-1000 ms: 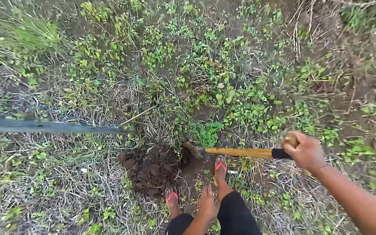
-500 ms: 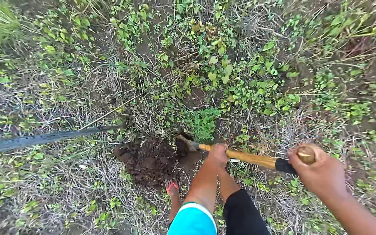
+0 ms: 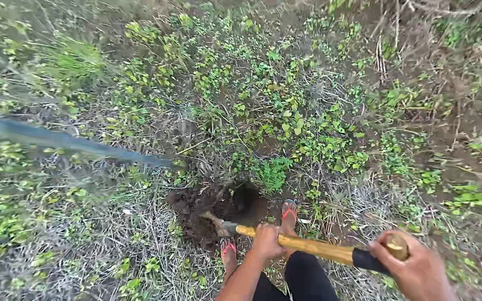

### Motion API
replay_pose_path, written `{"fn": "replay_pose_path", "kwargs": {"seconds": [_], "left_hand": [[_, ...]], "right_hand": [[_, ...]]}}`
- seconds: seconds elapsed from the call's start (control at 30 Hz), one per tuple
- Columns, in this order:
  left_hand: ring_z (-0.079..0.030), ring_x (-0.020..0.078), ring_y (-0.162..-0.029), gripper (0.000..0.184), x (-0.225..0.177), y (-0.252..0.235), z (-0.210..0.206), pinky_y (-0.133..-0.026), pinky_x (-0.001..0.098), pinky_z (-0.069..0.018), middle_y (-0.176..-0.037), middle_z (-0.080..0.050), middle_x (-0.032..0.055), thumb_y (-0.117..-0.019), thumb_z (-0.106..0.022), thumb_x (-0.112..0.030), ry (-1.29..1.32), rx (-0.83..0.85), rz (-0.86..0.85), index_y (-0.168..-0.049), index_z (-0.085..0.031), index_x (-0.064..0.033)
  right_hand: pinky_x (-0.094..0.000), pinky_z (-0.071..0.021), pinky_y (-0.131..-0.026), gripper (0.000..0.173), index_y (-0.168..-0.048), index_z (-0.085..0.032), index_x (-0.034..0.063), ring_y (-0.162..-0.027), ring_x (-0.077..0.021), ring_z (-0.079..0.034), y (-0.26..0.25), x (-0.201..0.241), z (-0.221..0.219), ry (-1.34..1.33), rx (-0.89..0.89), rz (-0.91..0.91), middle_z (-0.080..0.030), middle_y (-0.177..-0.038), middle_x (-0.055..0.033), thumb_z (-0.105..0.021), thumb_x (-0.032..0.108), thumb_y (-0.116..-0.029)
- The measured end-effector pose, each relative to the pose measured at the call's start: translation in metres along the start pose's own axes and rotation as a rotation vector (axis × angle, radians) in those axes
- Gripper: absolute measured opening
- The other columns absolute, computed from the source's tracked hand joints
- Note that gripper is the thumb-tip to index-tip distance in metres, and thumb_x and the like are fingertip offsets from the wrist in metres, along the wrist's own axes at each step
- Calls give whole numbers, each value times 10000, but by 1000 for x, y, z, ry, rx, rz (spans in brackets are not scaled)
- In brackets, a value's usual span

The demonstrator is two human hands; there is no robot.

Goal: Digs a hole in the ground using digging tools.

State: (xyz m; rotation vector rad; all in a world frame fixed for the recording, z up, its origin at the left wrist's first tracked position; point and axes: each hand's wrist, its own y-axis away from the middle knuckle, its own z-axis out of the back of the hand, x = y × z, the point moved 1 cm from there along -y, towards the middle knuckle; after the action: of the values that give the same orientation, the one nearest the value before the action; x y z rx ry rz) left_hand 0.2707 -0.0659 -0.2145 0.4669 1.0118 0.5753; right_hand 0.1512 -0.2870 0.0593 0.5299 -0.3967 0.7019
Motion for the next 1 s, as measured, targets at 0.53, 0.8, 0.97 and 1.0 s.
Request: {"fn": "replay_pose_path", "kwargs": {"seconds": [0.53, 0.8, 0.97, 1.0], "left_hand": [[-674, 179, -1081, 150, 85, 270, 106, -1043, 480, -488, -996, -743, -4, -825, -751, -286, 367, -1127, 51, -902, -733, -159], [-512, 309, -1378, 829, 174, 345, 34, -1141, 462, -464, -1496, -492, 245, -860, -794, -103, 1219, -1526, 405, -1542, -350, 49], [-715, 346, -943, 631, 185, 381, -33, -787, 515, -601, -1153, -684, 231, -1108, -179, -522, 2390, -1212, 169, -1473, -385, -50], [-710, 329, -850, 632, 188, 388, -44, -730, 493, -604, -1047, -687, 223, -1104, -208, -535, 2392, -1158, 171, -1409, -433, -30]], "right_hand": [[-473, -575, -899, 353, -1148, -679, 8, -1020, -338, -710, 145, 339, -14, 102, 419, 1337, -736, -1103, -220, -725, 264, -909], [-434, -546, -971, 132, -1127, -667, 171, -1167, -212, -660, 226, 366, -159, 286, 589, 1720, -691, -1305, -7, -579, 222, -1043], [-497, -495, -1074, 228, -1238, -669, 145, -1326, -273, -576, 243, 299, -292, 373, 973, 1612, -652, -1384, -33, -582, 195, -1033], [-511, -464, -1115, 271, -1279, -662, 135, -1377, -293, -536, 244, 291, -299, 396, 1084, 1539, -615, -1439, -57, -599, 198, -1024]]}}
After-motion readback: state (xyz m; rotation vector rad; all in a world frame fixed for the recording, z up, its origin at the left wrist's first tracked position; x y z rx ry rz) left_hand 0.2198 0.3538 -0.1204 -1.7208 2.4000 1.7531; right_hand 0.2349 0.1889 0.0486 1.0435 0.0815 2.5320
